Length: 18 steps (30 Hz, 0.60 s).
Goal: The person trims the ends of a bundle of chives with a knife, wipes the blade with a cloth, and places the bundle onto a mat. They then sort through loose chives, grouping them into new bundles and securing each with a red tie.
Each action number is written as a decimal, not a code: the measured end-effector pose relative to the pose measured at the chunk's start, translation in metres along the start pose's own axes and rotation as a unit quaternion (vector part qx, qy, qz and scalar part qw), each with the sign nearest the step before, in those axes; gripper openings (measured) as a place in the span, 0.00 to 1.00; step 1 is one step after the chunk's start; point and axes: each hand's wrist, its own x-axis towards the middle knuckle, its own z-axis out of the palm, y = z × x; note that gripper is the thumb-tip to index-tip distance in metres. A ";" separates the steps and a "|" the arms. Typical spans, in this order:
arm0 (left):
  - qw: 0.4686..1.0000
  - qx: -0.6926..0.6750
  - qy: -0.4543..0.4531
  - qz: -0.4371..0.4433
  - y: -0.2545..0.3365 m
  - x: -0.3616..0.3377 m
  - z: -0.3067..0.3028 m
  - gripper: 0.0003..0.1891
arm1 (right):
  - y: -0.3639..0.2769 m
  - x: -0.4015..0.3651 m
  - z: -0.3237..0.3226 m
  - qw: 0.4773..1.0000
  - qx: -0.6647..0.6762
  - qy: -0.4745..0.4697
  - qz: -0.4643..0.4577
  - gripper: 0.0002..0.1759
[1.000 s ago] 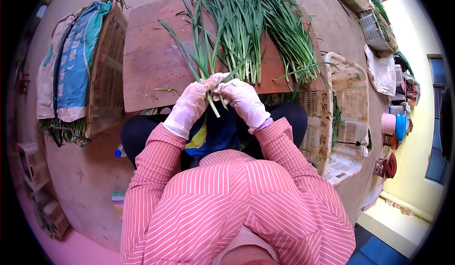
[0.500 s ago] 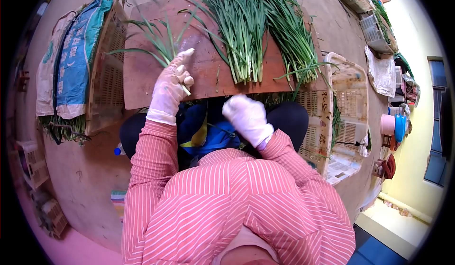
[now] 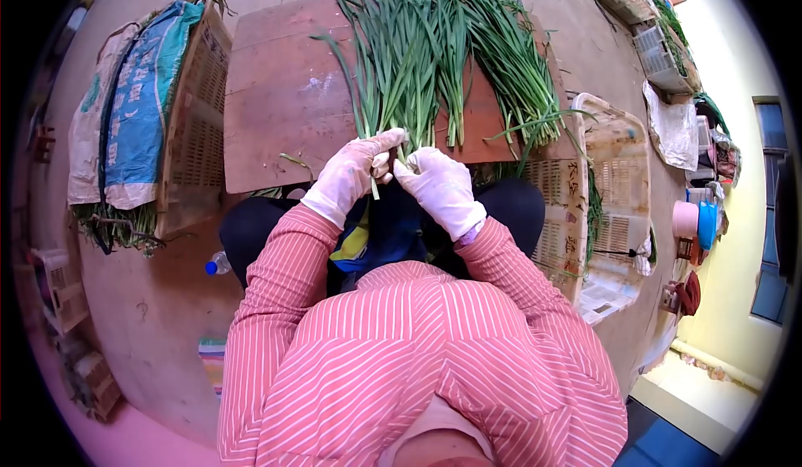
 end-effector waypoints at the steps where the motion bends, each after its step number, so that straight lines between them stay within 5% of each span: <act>1: 1.000 0.007 0.013 0.007 -0.002 0.002 -0.001 0.14 | 0.004 0.002 -0.002 1.000 0.000 0.001 0.001 0.17; 2: 0.999 0.014 0.026 0.014 -0.001 0.001 0.001 0.14 | 0.006 0.007 -0.007 0.963 0.217 -0.099 0.122 0.17; 3: 1.000 0.024 0.006 0.014 0.002 -0.004 0.001 0.14 | 0.008 0.009 -0.009 0.857 0.419 -0.192 0.233 0.17; 6: 0.998 0.021 -0.040 0.047 0.000 -0.003 -0.005 0.15 | 0.022 0.009 0.002 0.761 0.576 -0.196 0.223 0.13; 7: 0.998 0.022 -0.039 0.047 0.000 -0.003 -0.004 0.15 | 0.028 0.009 0.006 0.761 0.578 -0.195 0.223 0.13; 9: 0.990 -0.025 -0.082 0.108 0.003 -0.008 -0.001 0.16 | 0.040 0.009 0.016 0.899 0.429 -0.086 0.031 0.10; 10: 0.990 -0.019 -0.073 0.117 0.008 -0.005 -0.003 0.16 | 0.053 0.010 0.018 0.932 0.349 -0.094 0.020 0.07; 12: 0.989 -0.023 -0.049 0.134 0.024 -0.018 -0.014 0.17 | 0.047 0.011 0.001 0.933 0.294 -0.085 0.189 0.08; 13: 0.982 -0.062 0.039 0.174 0.027 -0.019 -0.004 0.16 | 0.041 0.008 -0.010 0.900 0.374 -0.079 0.211 0.09; 14: 0.978 -0.133 -0.015 0.157 0.027 -0.008 -0.025 0.17 | 0.039 0.007 -0.021 0.896 0.369 -0.081 0.233 0.09; 17: 0.960 -0.225 -0.057 0.155 0.041 -0.010 -0.045 0.17 | 0.060 0.011 -0.038 0.912 0.312 -0.189 0.190 0.10; 18: 0.941 -0.289 -0.045 0.172 0.049 -0.024 -0.037 0.16 | 0.056 0.010 -0.058 0.895 0.401 -0.158 0.110 0.09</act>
